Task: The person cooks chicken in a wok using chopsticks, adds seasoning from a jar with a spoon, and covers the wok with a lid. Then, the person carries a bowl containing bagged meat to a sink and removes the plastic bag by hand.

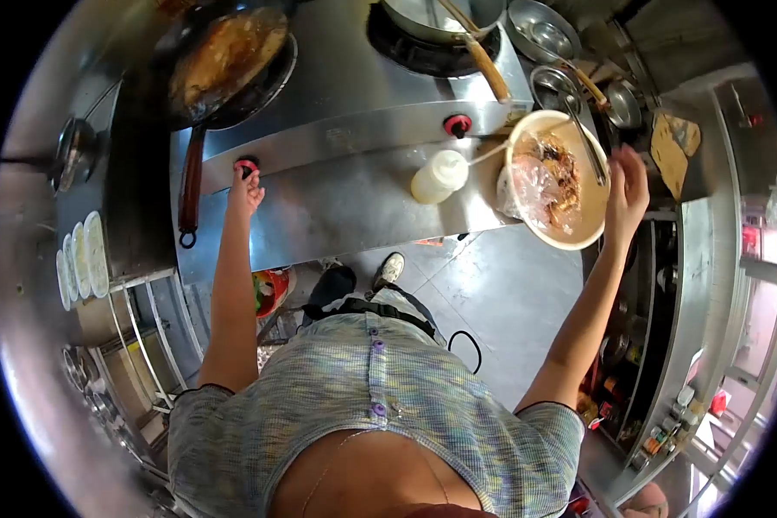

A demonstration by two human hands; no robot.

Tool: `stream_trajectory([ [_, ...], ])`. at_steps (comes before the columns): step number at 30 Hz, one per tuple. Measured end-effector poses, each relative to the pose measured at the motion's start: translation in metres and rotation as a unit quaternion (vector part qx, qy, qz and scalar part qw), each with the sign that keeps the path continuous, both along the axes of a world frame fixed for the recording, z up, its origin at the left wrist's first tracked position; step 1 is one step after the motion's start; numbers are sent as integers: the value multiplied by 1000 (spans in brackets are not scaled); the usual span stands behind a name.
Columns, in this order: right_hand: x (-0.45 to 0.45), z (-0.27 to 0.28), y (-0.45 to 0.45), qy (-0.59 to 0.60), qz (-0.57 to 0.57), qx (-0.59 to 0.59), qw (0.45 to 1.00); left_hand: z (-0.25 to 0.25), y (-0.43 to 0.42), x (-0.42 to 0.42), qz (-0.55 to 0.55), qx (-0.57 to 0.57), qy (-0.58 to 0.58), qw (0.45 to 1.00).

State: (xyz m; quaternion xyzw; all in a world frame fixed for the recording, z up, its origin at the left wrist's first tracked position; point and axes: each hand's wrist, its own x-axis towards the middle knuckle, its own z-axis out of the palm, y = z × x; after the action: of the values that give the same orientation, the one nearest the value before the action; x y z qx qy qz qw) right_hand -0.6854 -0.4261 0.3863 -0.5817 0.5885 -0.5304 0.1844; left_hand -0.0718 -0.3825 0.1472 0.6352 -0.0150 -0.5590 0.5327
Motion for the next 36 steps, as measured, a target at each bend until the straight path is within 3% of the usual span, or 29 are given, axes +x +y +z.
stream_trajectory([
  [1, -24, -18, 18, 2, -15, -5, 1000, 6, -4, -11, 45, 2, -15, 999],
  [4, -79, -81, 70, -34, -131, 57, 989, -9, -4, 6, 43, -37, 97, 994],
  [6, -93, -110, 100, -17, -200, 86, 976, -26, -10, 21, 103, -32, 140, 984],
  [9, -106, -146, 122, 102, -255, 152, 949, -29, -1, 17, 96, -27, 122, 988],
  [10, -90, -134, 122, 150, -272, 183, 933, -23, 7, 10, 82, -37, 97, 991],
  [12, -81, -137, 114, 242, -260, 232, 905, -15, 24, -26, -9, -26, -6, 1000],
  [13, -81, -146, 108, 272, -245, 248, 897, 9, 34, -57, -143, 13, -101, 984],
  [14, -87, -164, 98, 324, -220, 150, 908, 41, 39, -97, -268, 46, -190, 943],
  [16, -79, -166, 68, 380, -181, 214, 882, 84, 44, -166, -443, 43, -187, 876],
  [17, -78, -178, 56, 465, -181, 225, 837, 100, 49, -200, -501, 13, -166, 849],
  [20, -86, -197, 28, 509, -127, 288, 801, 142, 37, -298, -636, -142, -95, 752],
  [22, -103, -194, 18, 427, -153, 283, 845, 167, 27, -372, -655, -225, -93, 715],
  [24, -128, -184, 19, 319, -181, 262, 893, 157, 11, -439, -659, -299, -126, 679],
  [26, -150, -162, 27, 164, -212, 221, 938, 152, -10, -508, -630, -390, -264, 617],
  [28, -168, -151, 35, 64, -201, 176, 961, 126, -29, -568, -603, -438, -308, 591],
  [32, -191, -150, 34, -143, -117, 137, 973, 67, -69, -637, -563, -470, -416, 537],
  [34, -189, -154, 36, -209, -87, 128, 966, 47, -93, -646, -541, -438, -476, 537],
  [36, -184, -151, 40, -244, -70, 131, 958, 64, -100, -651, -628, -312, -491, 518],
])
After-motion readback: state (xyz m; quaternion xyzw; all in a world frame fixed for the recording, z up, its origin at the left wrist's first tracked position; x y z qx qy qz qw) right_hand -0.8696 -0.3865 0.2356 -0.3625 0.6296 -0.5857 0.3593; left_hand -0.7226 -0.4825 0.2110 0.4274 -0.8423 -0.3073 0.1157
